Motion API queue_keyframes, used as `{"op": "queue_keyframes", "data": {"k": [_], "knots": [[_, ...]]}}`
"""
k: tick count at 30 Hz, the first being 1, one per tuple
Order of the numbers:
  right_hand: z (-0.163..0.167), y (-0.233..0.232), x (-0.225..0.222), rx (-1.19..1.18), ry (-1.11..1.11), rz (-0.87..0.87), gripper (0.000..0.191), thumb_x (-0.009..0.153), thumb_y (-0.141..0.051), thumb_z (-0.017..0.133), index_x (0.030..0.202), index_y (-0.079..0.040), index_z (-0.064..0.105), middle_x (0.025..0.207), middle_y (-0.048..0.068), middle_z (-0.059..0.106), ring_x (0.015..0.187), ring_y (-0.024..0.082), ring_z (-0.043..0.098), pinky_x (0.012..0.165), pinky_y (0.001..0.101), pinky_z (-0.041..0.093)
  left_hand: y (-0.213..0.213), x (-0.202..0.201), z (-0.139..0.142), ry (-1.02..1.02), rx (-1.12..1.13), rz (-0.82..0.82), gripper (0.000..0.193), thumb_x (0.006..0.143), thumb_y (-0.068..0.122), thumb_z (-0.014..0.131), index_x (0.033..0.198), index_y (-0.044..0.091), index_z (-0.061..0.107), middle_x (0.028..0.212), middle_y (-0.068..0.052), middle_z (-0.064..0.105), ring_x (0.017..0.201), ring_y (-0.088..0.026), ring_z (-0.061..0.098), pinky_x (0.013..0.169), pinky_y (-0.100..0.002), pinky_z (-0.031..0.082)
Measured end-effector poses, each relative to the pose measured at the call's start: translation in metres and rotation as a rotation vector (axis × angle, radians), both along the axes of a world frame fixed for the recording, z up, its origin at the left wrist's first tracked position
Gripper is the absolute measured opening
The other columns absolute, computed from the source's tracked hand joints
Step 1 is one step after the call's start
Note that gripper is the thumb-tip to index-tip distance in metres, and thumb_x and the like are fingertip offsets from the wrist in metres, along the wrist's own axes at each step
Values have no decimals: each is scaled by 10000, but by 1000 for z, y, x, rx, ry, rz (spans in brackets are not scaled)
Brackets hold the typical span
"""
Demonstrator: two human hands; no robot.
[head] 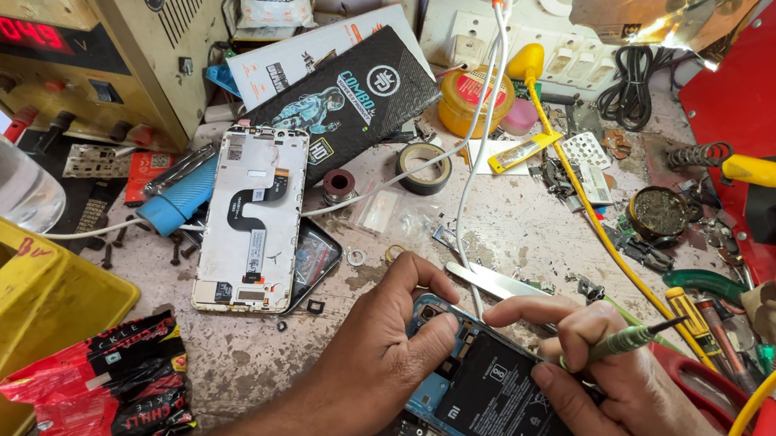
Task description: The person uses tweezers and a screwdriver to remove and reposition small components and screws inside a disassembled smartphone. The battery and motherboard are visible, and the person carefully manipulates connectors and screws near the camera module area.
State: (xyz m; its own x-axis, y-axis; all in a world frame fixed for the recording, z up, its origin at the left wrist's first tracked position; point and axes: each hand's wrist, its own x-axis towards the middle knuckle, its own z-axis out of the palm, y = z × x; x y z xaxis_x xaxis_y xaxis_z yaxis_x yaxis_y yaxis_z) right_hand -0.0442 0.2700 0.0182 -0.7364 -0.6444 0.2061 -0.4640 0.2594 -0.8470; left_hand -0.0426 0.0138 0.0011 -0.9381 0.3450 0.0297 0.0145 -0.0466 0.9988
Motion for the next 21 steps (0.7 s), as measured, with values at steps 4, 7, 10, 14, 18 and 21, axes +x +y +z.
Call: {"op": "queue_keyframes", "data": {"k": [4,7,10,14,18,21], "knots": [[0,1,0,27,19,2,257,986,29,505,989,-122,297,1294,235,565,982,86,610,777,239,556,-1,2,-2,37,0,16,206,968,158,546,1146,68,493,928,-61,616,847,-93,603,749,-318,539],[1,0,0,22,45,-2,250,986,24,507,983,-119,302,1322,244,553,1003,91,623,808,253,568,-2,3,-3,121,-25,18,192,996,174,535,1140,54,491,985,-62,592,916,-100,607,801,-317,546],[2,-1,0,18,29,-10,250,990,18,512,984,-120,303,1343,247,542,958,78,605,804,253,574,-2,2,-3,100,-20,17,192,992,191,529,1124,57,489,967,-53,592,903,-109,603,798,-326,542],[1,0,1,0,13,7,241,1001,16,504,1001,-120,305,1377,244,522,889,55,600,764,245,576,0,1,-4,82,-22,38,183,960,182,537,1088,58,497,925,-54,603,881,-112,606,802,-329,538],[-1,1,2,-31,-25,15,235,1024,12,502,1025,-122,308,1401,227,526,815,31,571,707,223,569,0,1,-5,73,-63,70,186,941,192,545,1069,65,502,893,-57,590,855,-110,588,782,-330,525],[-1,0,3,-8,-53,-1,241,1030,5,520,1011,-123,317,1400,203,553,812,41,497,718,226,554,0,1,-7,60,-66,70,194,937,208,547,1060,65,505,871,-54,588,836,-111,576,767,-332,519]]}}
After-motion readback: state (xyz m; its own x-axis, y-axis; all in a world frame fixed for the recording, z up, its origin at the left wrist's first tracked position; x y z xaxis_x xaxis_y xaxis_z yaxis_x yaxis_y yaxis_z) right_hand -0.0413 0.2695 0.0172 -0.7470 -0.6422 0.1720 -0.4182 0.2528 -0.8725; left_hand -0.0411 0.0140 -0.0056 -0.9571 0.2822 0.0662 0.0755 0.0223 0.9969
